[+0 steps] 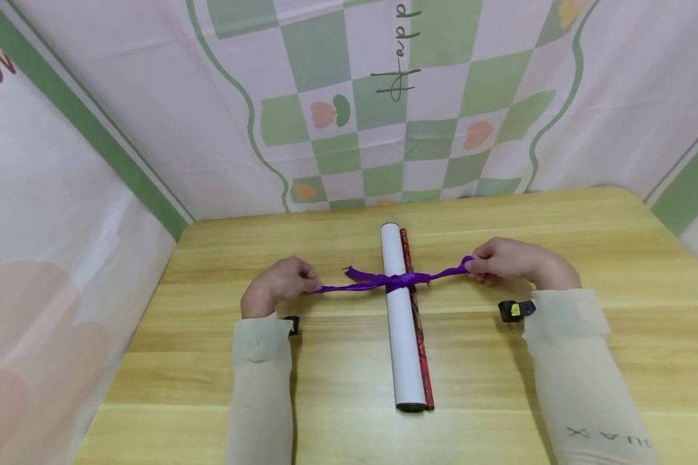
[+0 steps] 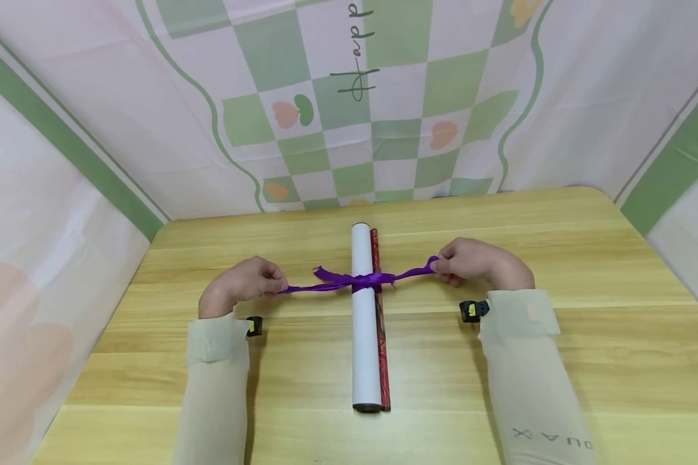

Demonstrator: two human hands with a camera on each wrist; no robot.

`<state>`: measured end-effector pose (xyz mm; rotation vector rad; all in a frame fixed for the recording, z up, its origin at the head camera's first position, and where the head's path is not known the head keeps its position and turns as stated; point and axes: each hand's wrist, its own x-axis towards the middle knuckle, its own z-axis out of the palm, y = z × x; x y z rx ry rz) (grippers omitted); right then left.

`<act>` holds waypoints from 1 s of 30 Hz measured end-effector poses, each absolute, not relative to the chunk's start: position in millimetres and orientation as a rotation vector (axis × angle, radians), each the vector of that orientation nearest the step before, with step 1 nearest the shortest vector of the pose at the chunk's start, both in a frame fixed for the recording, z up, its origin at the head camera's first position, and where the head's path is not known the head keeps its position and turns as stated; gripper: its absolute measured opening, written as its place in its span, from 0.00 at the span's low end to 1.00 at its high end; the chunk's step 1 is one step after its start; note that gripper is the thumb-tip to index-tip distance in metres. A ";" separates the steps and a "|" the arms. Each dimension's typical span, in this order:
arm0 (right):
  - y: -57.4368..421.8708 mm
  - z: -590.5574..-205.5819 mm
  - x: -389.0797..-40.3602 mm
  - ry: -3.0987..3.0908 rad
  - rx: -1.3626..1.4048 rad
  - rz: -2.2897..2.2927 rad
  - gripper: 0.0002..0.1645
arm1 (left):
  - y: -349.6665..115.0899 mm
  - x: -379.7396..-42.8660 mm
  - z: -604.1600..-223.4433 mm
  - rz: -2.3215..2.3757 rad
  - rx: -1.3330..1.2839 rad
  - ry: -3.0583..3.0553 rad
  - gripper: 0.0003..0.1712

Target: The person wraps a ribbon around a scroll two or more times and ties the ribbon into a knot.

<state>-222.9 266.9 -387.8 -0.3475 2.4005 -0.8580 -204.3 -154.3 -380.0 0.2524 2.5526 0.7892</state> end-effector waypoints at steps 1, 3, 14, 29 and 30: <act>268.1 -388.2 -223.1 2.390 -0.342 -0.861 0.16 | -154.8 -204.3 -380.2 0.782 0.252 2.555 0.10; 270.1 -389.2 -223.4 2.379 -0.335 -0.863 0.16 | -155.7 -204.3 -380.8 0.766 0.237 2.558 0.10; 278.8 -390.7 -222.9 2.348 -0.269 -0.856 0.16 | -156.5 -205.1 -383.0 0.735 0.150 2.501 0.10; 283.5 -391.1 -223.6 2.373 -0.254 -0.817 0.17 | -158.1 -204.9 -383.5 0.684 0.142 2.508 0.11; 283.3 -391.3 -223.5 2.378 -0.257 -0.811 0.17 | -157.7 -204.8 -384.3 0.679 0.141 2.512 0.11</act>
